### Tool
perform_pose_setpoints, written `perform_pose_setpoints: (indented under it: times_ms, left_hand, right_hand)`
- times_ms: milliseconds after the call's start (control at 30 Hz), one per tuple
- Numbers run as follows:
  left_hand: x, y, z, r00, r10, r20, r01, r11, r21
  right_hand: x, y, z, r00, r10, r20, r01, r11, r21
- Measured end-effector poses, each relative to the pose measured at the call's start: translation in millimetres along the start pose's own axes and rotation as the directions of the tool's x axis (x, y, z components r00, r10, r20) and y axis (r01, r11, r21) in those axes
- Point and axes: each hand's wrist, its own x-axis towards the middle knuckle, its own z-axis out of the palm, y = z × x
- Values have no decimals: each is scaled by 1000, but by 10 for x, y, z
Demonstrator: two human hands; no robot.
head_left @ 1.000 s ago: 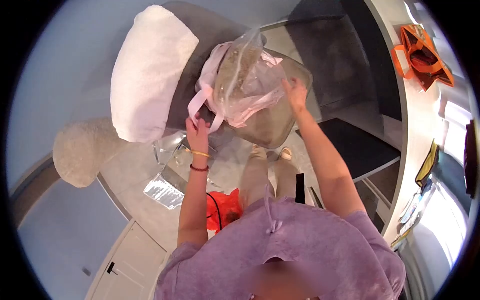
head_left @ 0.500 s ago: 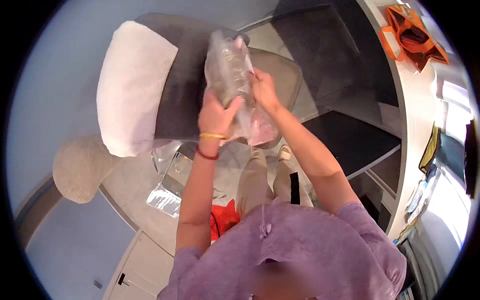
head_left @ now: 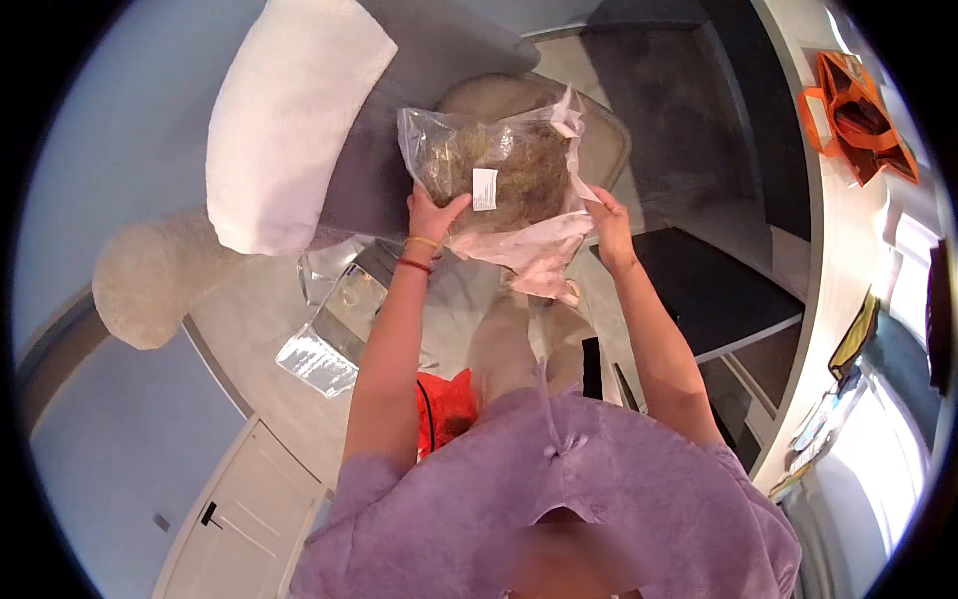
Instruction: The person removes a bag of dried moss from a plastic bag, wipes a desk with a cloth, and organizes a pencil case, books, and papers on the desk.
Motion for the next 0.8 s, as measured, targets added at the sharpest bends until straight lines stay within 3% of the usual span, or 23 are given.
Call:
perform_pose_setpoints:
  times_ms: [33, 67, 133, 167, 200, 267, 300, 333, 400, 433, 600, 667, 800]
  left_hand:
    - [-7, 51, 25, 991, 112, -70, -76, 918, 388]
    - [46, 44, 12, 991, 115, -73, -78, 920, 383]
    - [155, 33, -122, 995, 7, 101, -23, 986, 164]
    - [183, 61, -186, 995, 13, 97, -28, 987, 158]
    - [217, 131, -283, 992, -10, 126, 10, 1000, 5]
    - [244, 321, -492, 981, -40, 190, 96, 952, -292]
    - [252, 547, -628, 983, 49, 179, -19, 986, -164]
    - [237, 819, -767, 985, 56, 161, -28, 985, -171]
    - [138, 1412, -1007, 965, 68, 253, 25, 936, -350]
    - [73, 1683, -1113, 960, 117, 255, 8, 898, -441]
    - [-124, 2660, -1483, 888, 293, 356, -64, 844, -533]
    - [-204, 2881, -1507, 819, 387, 424, -28, 764, -644]
    - [-332, 3083, -1512, 784, 417, 460, -99, 815, -570]
  right_hand:
    - [-20, -27, 19, 998, 9, 54, -9, 1000, 5]
    - [-33, -75, 17, 999, 3, 55, -3, 1000, 1]
    - [-114, -188, 1, 999, -45, 3, 45, 999, -26]
    - [-197, -328, -45, 998, -69, -9, 68, 996, -62]
    - [-310, -485, -85, 997, -79, -6, 79, 995, -65]
    - [-633, -800, -155, 998, -55, 41, 52, 996, 73]
    - [-839, -969, -182, 994, -54, 92, 42, 990, 132]
    - [-1063, -1099, -225, 988, -53, 144, 25, 982, 187]
    - [-1453, -1255, -402, 942, -125, 312, 32, 958, 285]
    - [-1648, -1352, -454, 932, -133, 336, 51, 969, 241]
    - [-2397, -1718, -580, 854, -179, 488, 218, 976, -24]
    - [-2655, -1856, -488, 850, -208, 484, 225, 974, 24]
    - [-2893, -1842, -551, 823, -271, 499, 301, 953, 22]
